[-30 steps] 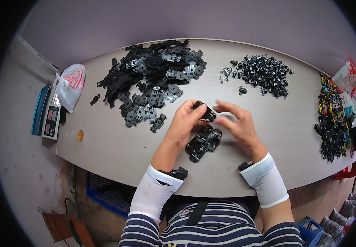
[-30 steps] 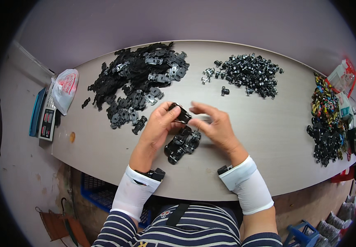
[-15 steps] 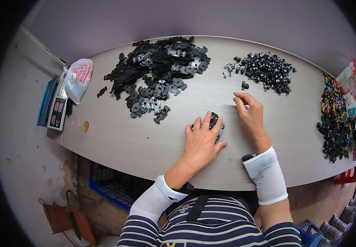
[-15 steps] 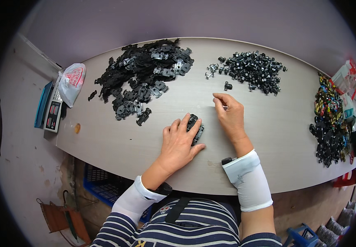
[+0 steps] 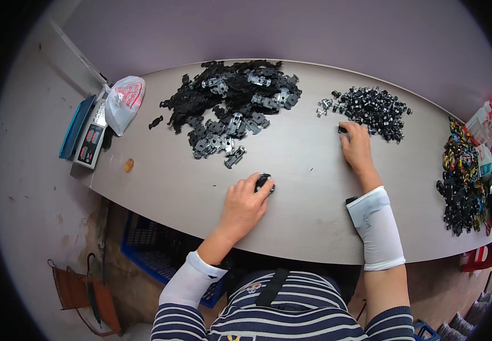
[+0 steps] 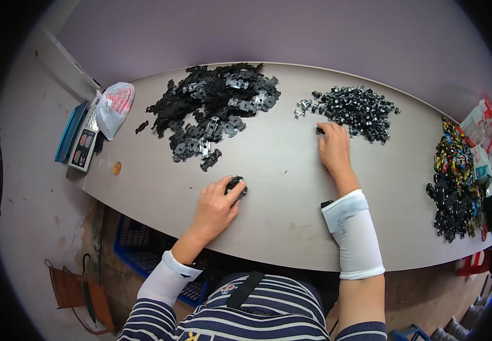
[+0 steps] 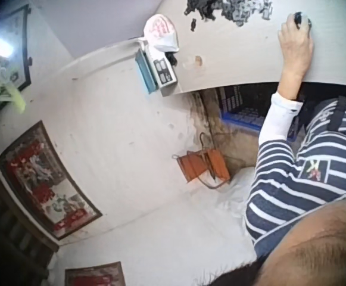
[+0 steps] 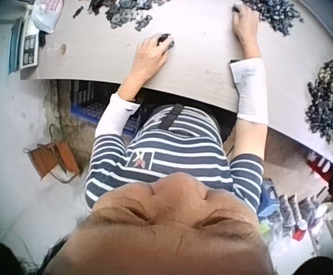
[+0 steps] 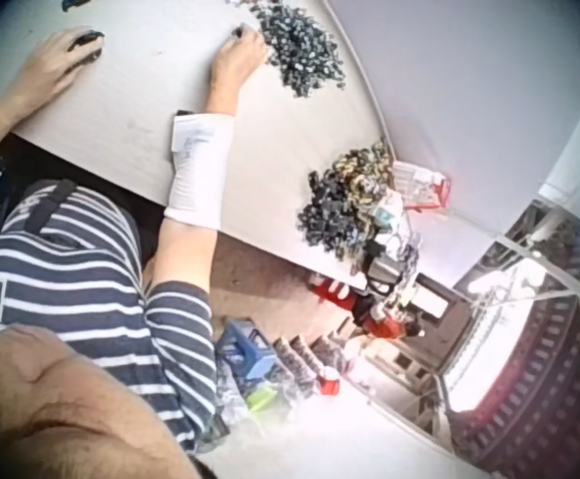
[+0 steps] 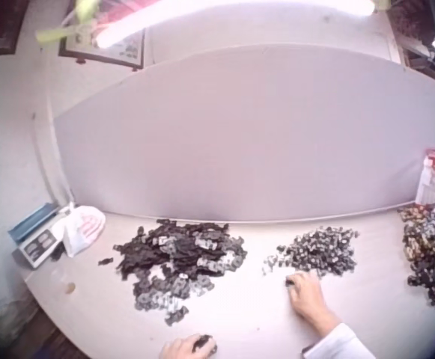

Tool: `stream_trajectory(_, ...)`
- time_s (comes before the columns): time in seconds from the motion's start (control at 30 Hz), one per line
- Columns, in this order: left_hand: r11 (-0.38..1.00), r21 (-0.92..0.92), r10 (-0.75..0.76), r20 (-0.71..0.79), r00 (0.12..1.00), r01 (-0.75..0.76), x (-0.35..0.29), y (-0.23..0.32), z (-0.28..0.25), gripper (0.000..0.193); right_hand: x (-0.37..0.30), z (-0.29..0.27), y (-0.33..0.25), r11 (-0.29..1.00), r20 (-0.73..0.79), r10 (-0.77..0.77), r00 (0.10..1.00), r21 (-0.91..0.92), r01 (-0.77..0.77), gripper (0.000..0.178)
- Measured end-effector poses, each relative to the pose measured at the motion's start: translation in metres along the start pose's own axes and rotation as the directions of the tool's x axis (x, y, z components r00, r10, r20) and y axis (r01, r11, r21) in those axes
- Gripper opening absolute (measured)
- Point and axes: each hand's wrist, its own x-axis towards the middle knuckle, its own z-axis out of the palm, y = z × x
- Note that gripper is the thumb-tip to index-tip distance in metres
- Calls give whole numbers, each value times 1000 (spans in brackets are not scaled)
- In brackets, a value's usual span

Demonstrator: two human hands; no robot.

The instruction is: Assembling small plastic parts by inserting metal pins.

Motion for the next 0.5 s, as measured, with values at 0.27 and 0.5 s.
stream_trajectory(0.27, 921, 103, -366, -92, 926, 375, -96, -53, -54, 47, -15, -12, -52, 987, 191, 2, 982, 160, -33, 16)
stream_trajectory(0.5, 699, 78, -598, -481, 641, 711, -204, -112, -69, 37, -18, -15, -67, 982, 249, -33, 968, 188, -15, 18)
